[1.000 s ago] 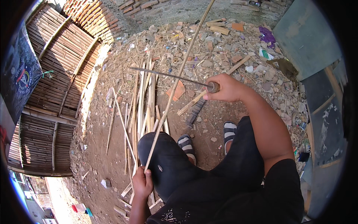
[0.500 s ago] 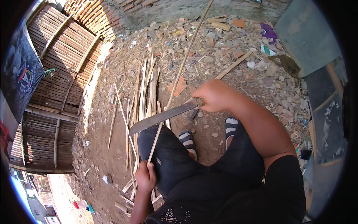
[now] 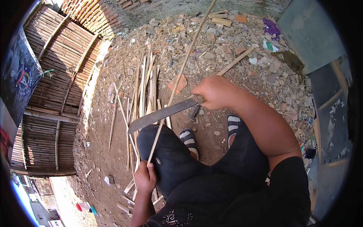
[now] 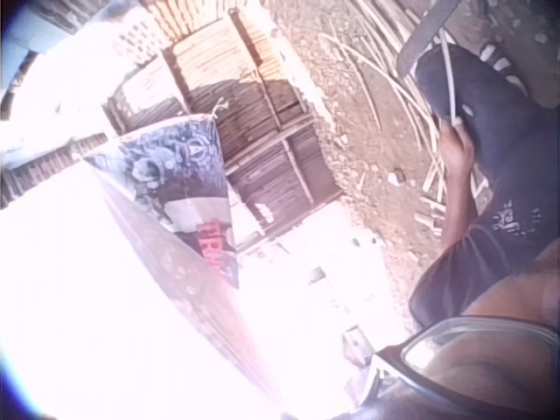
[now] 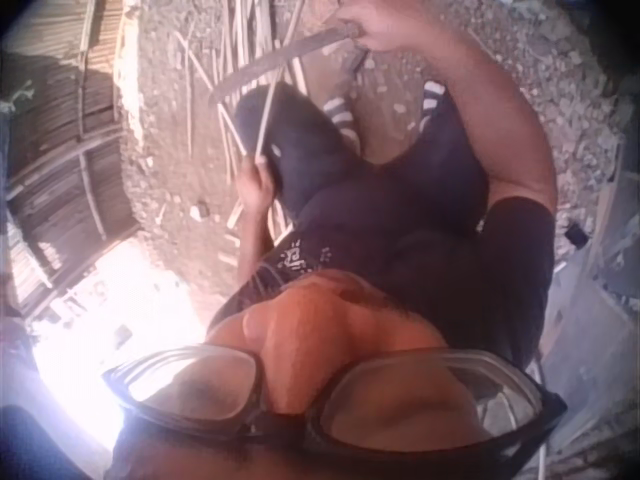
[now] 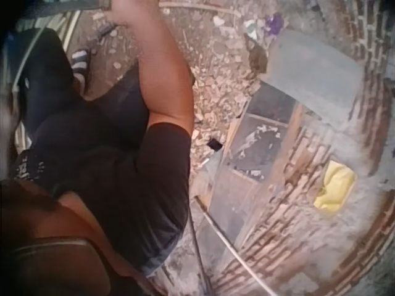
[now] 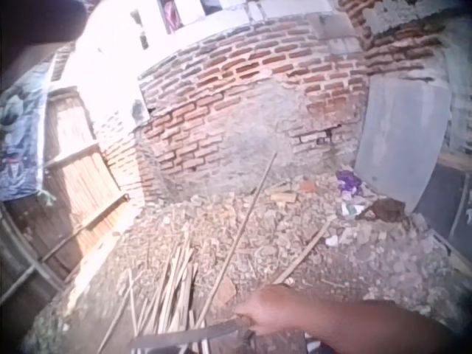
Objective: The person shaves a strip of wood with a machete, removing thin slivers from the surface and edges.
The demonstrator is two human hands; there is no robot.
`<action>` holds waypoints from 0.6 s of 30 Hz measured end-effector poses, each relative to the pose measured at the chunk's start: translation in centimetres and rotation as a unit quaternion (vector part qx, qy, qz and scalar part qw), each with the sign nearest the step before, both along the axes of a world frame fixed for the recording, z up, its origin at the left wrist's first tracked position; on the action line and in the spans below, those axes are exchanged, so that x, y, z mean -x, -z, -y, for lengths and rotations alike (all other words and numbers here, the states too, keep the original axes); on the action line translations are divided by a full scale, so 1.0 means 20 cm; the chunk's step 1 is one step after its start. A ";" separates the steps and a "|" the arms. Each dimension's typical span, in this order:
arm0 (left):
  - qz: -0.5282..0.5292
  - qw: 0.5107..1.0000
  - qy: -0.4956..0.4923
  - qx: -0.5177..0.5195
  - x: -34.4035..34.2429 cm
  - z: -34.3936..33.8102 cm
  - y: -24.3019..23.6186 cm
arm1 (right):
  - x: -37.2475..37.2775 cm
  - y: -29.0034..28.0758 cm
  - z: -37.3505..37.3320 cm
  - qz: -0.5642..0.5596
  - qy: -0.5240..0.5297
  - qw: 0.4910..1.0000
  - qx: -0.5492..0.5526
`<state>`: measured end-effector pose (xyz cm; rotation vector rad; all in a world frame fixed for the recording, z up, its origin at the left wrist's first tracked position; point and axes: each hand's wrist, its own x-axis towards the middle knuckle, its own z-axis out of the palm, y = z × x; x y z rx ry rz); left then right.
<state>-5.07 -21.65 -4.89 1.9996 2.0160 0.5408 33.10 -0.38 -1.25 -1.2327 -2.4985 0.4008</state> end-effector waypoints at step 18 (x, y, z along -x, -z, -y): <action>0.037 0.999 -0.009 0.027 -0.01 -0.02 -0.04 | -0.02 -0.01 -0.03 0.007 0.038 0.999 0.033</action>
